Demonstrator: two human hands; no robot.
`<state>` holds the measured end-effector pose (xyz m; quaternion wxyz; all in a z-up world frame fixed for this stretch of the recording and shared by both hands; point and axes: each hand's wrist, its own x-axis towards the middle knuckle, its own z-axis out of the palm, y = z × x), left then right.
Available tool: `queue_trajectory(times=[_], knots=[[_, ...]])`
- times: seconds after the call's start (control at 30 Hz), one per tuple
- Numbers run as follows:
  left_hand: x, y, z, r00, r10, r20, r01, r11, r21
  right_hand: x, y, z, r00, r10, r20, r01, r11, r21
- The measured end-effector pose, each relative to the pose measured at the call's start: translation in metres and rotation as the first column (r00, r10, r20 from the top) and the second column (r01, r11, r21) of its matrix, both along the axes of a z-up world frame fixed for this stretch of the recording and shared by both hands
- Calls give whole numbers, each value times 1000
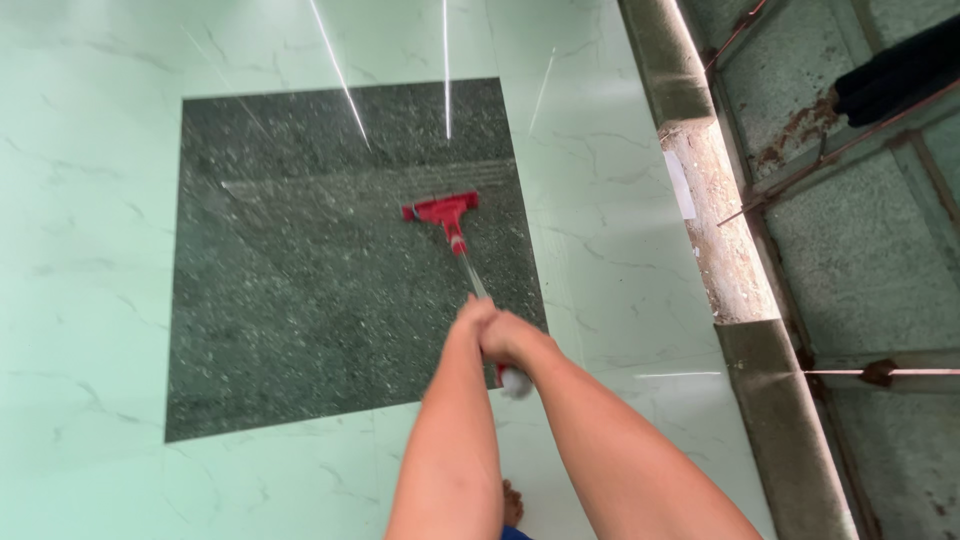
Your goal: The person is mopping a tiled floor using a mop, dipping the mop into a red bucket of water to rinse it and then continuing to mop the floor surfaces.
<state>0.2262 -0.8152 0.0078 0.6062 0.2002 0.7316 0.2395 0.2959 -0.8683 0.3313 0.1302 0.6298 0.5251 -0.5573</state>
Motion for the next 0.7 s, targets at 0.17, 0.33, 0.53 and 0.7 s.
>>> queue_trajectory(times=[0.17,0.33,0.53,0.7], knots=[[23,-49,7,1000,13,0,-13,1000,-9,16,-38,15,998,-38,51,41,997,-61],[29,-59,14,1000,-15,-25,16,1000,6,22,-60,19,999,-10,36,11,999,-32],[29,-78,3,977,165,132,-160,986,-43,13,-64,24,993,-94,71,87,991,99],[27,-54,9,977,183,109,-186,982,16,6,-47,32,992,-48,118,38,996,85]])
